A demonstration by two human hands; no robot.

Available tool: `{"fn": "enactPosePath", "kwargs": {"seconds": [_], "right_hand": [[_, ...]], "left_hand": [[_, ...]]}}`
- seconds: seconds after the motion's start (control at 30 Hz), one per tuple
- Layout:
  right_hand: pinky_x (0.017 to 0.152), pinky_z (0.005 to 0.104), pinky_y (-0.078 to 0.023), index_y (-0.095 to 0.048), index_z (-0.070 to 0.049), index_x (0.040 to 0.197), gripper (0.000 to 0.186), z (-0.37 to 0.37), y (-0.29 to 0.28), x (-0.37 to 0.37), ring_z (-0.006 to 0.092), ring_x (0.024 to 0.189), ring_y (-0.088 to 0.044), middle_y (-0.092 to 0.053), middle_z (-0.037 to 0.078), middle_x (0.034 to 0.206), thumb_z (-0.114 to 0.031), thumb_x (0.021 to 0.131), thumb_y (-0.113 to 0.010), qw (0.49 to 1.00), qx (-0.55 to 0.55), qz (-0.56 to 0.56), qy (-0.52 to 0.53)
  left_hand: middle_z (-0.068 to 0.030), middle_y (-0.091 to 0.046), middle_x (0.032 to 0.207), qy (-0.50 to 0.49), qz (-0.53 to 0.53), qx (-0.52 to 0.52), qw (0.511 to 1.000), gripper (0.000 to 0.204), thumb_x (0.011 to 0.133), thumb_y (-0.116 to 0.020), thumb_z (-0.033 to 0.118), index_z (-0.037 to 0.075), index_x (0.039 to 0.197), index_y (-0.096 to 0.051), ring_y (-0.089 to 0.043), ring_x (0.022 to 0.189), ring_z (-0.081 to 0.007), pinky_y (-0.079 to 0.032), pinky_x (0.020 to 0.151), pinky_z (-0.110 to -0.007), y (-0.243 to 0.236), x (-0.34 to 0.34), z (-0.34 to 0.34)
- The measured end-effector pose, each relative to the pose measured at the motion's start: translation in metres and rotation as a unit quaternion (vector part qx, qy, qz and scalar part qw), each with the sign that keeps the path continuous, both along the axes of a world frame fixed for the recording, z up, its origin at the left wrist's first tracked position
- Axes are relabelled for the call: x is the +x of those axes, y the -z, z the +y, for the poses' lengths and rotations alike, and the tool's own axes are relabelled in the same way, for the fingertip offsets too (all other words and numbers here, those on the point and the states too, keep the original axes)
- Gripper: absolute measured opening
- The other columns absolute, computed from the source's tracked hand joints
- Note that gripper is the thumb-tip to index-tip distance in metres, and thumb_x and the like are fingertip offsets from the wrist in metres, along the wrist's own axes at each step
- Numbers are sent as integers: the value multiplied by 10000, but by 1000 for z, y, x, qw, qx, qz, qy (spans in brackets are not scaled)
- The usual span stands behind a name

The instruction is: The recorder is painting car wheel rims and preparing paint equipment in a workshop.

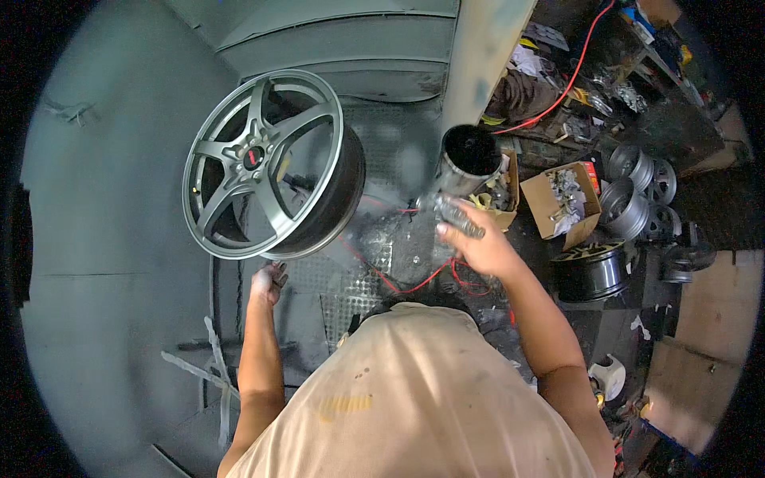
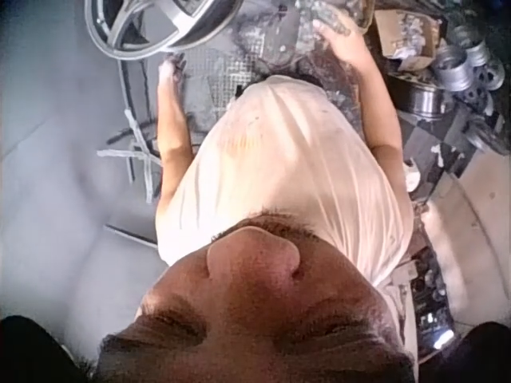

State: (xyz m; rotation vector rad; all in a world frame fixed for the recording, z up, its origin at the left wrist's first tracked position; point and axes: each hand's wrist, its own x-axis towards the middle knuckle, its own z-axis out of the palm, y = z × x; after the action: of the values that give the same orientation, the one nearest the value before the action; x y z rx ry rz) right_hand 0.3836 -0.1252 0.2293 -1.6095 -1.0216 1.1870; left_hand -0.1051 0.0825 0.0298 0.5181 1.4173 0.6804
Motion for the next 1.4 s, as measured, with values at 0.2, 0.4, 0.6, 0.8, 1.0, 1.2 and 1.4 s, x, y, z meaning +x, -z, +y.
{"fn": "enactPosePath", "kwargs": {"seconds": [0.2, 0.4, 0.6, 0.8, 1.0, 1.2, 1.4], "right_hand": [[873, 303, -511, -630, -61, 1326, 410, 39, 2, 15, 156, 957, -659, -721, 84, 1049, -174, 938, -702, 991, 42, -107, 65], [983, 319, -484, -631, -53, 1334, 430, 25, 14, 9, 181, 1094, -661, -716, 135, 1173, -201, 936, -700, 998, 4, -64, -7], [788, 300, -534, -589, -67, 1400, 485, 12, -6, -3, 127, 818, -640, -697, 58, 914, -210, 948, -694, 982, -129, 31, -135], [929, 331, -513, -594, -54, 1382, 459, 19, 7, 6, 205, 1024, -679, -717, 155, 1116, -193, 953, -685, 984, -45, -26, -168], [979, 337, -486, -585, -28, 1368, 451, 55, -5, 32, 230, 1102, -665, -702, 167, 1184, -165, 948, -677, 994, -3, -112, -10], [977, 319, -484, -616, -32, 1346, 436, 57, 7, 12, 172, 1099, -650, -704, 151, 1210, -177, 942, -695, 993, -13, -82, -87], [1006, 328, -478, -610, -47, 1360, 446, 51, -10, -25, 205, 1159, -651, -686, 174, 1252, -137, 930, -685, 972, -30, 39, -229]], "left_hand": [[-119, -514, 1429, 48, -37, 33, 998, 866, 764, -452, -119, 111, 1585, -301, -538, 1168, -273, -458, 955, -360, 15, 25, -26], [-105, -628, 1311, 280, 81, 37, 956, 707, 844, -544, -81, 87, 1522, -436, -577, 1148, -206, -440, 1011, -313, 31, 81, -95], [-103, -650, 1282, 281, 68, 24, 957, 552, 877, -583, -39, 36, 1423, -550, -562, 1212, -208, -421, 1047, -315, 54, 112, -136], [-100, -657, 1283, 314, 116, 10, 942, 516, 892, -582, -28, 29, 1405, -571, -585, 1183, -217, -429, 1049, -316, 75, 110, -151], [-74, -680, 1181, 279, 125, 26, 952, 396, 919, -580, -3, 7, 1313, -622, -601, 1100, -191, -458, 987, -313, 55, 111, -145], [-79, -698, 1137, 280, 152, 23, 947, 386, 916, -592, 8, 7, 1300, -633, -617, 1048, -189, -474, 960, -314, 38, 117, -147], [-119, -711, 1158, 284, 144, 24, 948, 425, 907, -608, 53, 1, 1328, -616, -640, 1046, -221, -499, 920, -346, 46, 113, -151]]}}
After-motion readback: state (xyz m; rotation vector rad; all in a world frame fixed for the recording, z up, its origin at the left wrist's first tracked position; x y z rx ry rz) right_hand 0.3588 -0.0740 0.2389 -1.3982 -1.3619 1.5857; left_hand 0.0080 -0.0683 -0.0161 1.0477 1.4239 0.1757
